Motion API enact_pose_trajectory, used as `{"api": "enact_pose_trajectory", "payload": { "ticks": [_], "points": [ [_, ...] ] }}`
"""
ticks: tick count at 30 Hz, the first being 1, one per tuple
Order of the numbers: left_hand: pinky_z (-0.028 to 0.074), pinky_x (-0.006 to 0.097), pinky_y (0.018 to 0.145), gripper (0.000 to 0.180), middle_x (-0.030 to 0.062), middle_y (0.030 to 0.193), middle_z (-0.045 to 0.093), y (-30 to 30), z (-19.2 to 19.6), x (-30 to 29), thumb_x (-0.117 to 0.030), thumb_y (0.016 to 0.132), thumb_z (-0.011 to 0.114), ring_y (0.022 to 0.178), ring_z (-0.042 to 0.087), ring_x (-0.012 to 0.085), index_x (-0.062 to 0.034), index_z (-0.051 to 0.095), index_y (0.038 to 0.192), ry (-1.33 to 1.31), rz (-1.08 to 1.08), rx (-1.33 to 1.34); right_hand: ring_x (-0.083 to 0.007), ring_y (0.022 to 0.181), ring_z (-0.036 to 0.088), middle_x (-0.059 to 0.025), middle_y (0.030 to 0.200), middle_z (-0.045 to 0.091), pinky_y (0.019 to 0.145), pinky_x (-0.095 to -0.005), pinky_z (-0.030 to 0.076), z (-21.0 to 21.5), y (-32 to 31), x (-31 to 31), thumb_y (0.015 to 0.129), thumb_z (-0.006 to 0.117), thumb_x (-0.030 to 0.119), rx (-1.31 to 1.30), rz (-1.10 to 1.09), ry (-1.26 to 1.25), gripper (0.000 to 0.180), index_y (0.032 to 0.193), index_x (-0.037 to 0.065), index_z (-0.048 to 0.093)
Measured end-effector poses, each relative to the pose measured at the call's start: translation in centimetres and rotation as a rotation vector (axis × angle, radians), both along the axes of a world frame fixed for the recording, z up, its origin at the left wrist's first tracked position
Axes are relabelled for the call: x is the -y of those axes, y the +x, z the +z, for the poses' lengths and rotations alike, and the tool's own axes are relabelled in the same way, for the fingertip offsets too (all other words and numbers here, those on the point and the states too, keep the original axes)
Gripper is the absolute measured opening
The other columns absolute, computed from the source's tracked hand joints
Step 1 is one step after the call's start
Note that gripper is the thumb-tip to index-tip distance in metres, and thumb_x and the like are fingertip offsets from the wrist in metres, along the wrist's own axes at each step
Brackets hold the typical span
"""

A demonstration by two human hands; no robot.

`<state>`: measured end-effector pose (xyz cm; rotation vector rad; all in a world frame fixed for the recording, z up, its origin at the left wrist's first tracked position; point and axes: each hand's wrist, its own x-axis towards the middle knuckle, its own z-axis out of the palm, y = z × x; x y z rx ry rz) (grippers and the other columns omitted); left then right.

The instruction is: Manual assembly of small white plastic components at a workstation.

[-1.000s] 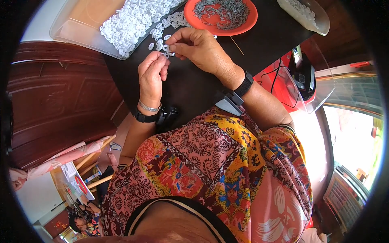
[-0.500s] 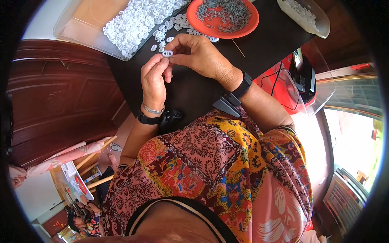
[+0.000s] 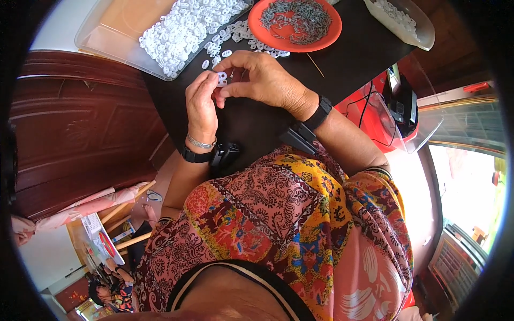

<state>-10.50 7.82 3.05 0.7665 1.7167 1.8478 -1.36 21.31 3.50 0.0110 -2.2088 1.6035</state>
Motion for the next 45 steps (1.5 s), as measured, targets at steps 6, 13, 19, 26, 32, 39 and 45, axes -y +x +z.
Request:
{"api": "enact_pose_trajectory", "payload": {
  "ticks": [6, 13, 19, 26, 32, 39, 45],
  "points": [
    [0.027, 0.021, 0.044, 0.03, -0.002, 0.056, 0.043, 0.15, 0.09, 0.07, -0.023, 0.091, 0.048, 0.046, 0.036, 0.0052, -0.0028, 0.053, 0.07, 0.057, -0.023, -0.023, -0.0152, 0.079, 0.063, -0.0053, 0.088, 0.064, 0.069, -0.0265, 0.05, -0.57, -0.09, 0.02, 0.075, 0.074, 0.01, -0.106, -0.073, 0.107, 0.028, 0.099, 0.002, 0.065],
    [0.028, 0.021, 0.046, 0.03, -0.001, 0.056, 0.042, -0.14, 0.27, 0.2, -0.022, 0.089, 0.047, 0.048, 0.037, 0.0063, -0.0025, 0.052, 0.067, 0.057, -0.065, -0.026, -0.0191, 0.079, 0.063, -0.0075, 0.087, 0.064, 0.069, -0.028, 0.05, -0.49, -0.03, -0.2, 0.075, 0.074, 0.012, -0.169, -0.051, 0.16, 0.027, 0.098, 0.001, 0.064],
    [0.028, 0.022, 0.046, 0.029, -0.001, 0.056, 0.042, 0.34, 0.24, 0.06, -0.022, 0.091, 0.047, 0.049, 0.037, 0.0066, -0.0014, 0.052, 0.07, 0.053, -0.041, -0.025, -0.019, 0.077, 0.063, -0.0078, 0.086, 0.064, 0.067, -0.0283, 0.05, -0.3, 0.12, -0.06, 0.074, 0.075, 0.012, -0.188, -0.089, 0.219, 0.03, 0.101, 0.002, 0.065],
    [0.029, 0.022, 0.046, 0.029, -0.0006, 0.058, 0.043, 0.29, 0.17, 0.07, -0.022, 0.091, 0.048, 0.049, 0.038, 0.007, -0.0012, 0.053, 0.071, 0.038, -0.048, -0.003, -0.0188, 0.075, 0.063, -0.0066, 0.083, 0.063, 0.066, -0.0285, 0.051, -0.11, 0.22, 0.0, 0.074, 0.074, 0.012, -0.187, -0.102, 0.248, 0.03, 0.101, 0.003, 0.065],
    [0.03, 0.022, 0.048, 0.03, -0.0003, 0.058, 0.043, 0.03, 0.01, 0.15, -0.022, 0.09, 0.047, 0.05, 0.039, 0.0076, -0.0019, 0.051, 0.069, 0.053, -0.069, -0.016, -0.0188, 0.075, 0.063, -0.0067, 0.082, 0.062, 0.065, -0.0286, 0.051, -0.25, 0.19, 0.04, 0.075, 0.074, 0.012, -0.241, -0.112, 0.269, 0.029, 0.101, 0.003, 0.065],
    [0.03, 0.021, 0.049, 0.027, 0.0, 0.06, 0.044, -0.34, 0.44, 0.35, -0.019, 0.089, 0.049, 0.052, 0.039, 0.0075, -0.0027, 0.049, 0.067, 0.086, -0.139, -0.017, -0.0191, 0.073, 0.063, -0.0075, 0.082, 0.062, 0.065, -0.028, 0.05, 0.1, 0.45, 0.06, 0.076, 0.073, 0.011, -0.247, -0.092, 0.214, 0.029, 0.102, 0.003, 0.064],
    [0.03, 0.021, 0.05, 0.029, 0.0, 0.061, 0.044, -0.12, 0.59, 0.43, -0.02, 0.089, 0.05, 0.053, 0.039, 0.0072, -0.0039, 0.045, 0.065, 0.123, -0.167, -0.01, -0.0208, 0.074, 0.063, -0.008, 0.083, 0.063, 0.065, -0.0283, 0.05, 0.16, 0.55, -0.1, 0.075, 0.074, 0.012, -0.31, -0.073, 0.185, 0.029, 0.101, 0.003, 0.064]
  ]
}}
